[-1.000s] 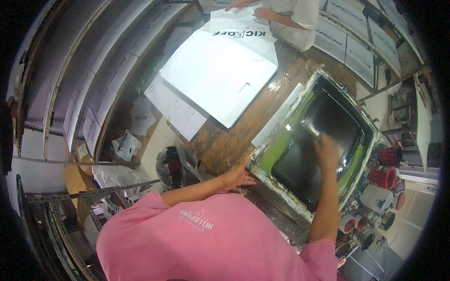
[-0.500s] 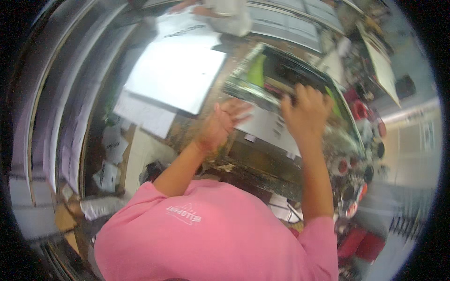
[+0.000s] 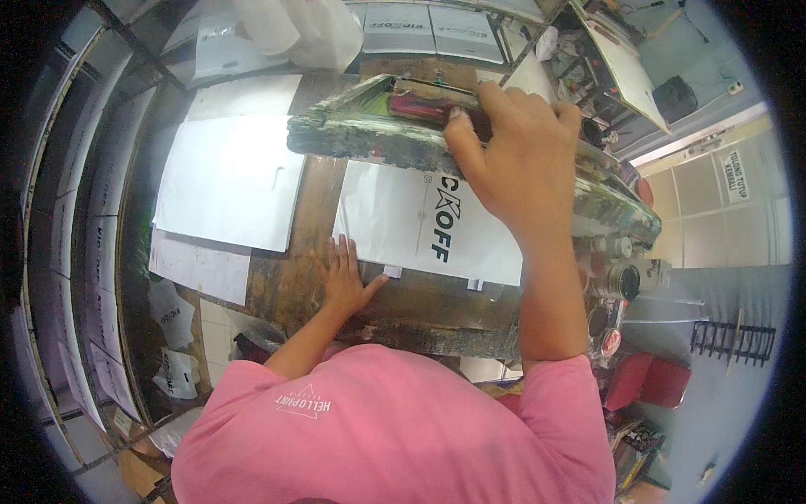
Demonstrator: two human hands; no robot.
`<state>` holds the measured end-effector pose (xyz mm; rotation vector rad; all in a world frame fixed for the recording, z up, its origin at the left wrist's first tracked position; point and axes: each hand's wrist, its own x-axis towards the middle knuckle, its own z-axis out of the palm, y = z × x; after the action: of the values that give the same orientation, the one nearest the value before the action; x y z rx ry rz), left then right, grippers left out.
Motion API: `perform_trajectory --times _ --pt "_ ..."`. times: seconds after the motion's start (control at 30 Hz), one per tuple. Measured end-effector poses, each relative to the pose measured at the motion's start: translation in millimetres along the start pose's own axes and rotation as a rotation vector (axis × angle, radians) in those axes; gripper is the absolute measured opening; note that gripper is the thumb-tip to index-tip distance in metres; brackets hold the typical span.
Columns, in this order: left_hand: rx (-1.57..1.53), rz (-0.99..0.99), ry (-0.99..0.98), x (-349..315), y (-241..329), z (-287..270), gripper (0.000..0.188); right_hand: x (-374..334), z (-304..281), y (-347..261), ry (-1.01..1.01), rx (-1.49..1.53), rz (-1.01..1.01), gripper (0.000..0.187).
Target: The person performs screen printing on plastic bags by using a squeegee to spread ink across a mesh screen stencil, lifting the screen, and then moving the printed bags to a storage rack.
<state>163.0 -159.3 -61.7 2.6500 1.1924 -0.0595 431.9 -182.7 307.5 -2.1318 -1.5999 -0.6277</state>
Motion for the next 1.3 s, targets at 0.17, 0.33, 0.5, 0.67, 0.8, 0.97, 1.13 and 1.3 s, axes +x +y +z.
perform_trajectory --times 0.17,0.33,0.5,0.67,0.8,0.97,1.13,1.3 --pt "-0.243 0.098 0.183 23 23 -56 0.094 23 2 9 0.049 0.023 -0.028 0.031" --pt "-0.618 0.112 0.446 66 40 -100 0.055 33 -1 13 0.045 0.038 -0.009 0.031" --pt "-0.775 -0.030 0.446 46 36 -98 0.048 19 -2 8 0.069 0.073 -0.021 0.032" --pt "-1.080 -0.263 0.491 48 22 -54 0.049 4 1 6 0.052 0.040 -0.011 0.031" --pt "-0.931 -0.477 0.453 62 0 -18 0.047 -4 4 7 0.049 0.038 0.006 0.036" --pt "-0.915 -0.427 0.455 63 -10 -4 0.038 -12 3 5 0.057 0.050 0.002 0.040" --pt "-0.702 -0.319 0.554 62 -6 -9 0.025 -12 1 5 0.059 0.043 0.004 0.040" --pt "-0.448 -0.186 0.656 54 -8 -14 0.025 -11 3 5 0.129 0.068 -0.025 0.041"
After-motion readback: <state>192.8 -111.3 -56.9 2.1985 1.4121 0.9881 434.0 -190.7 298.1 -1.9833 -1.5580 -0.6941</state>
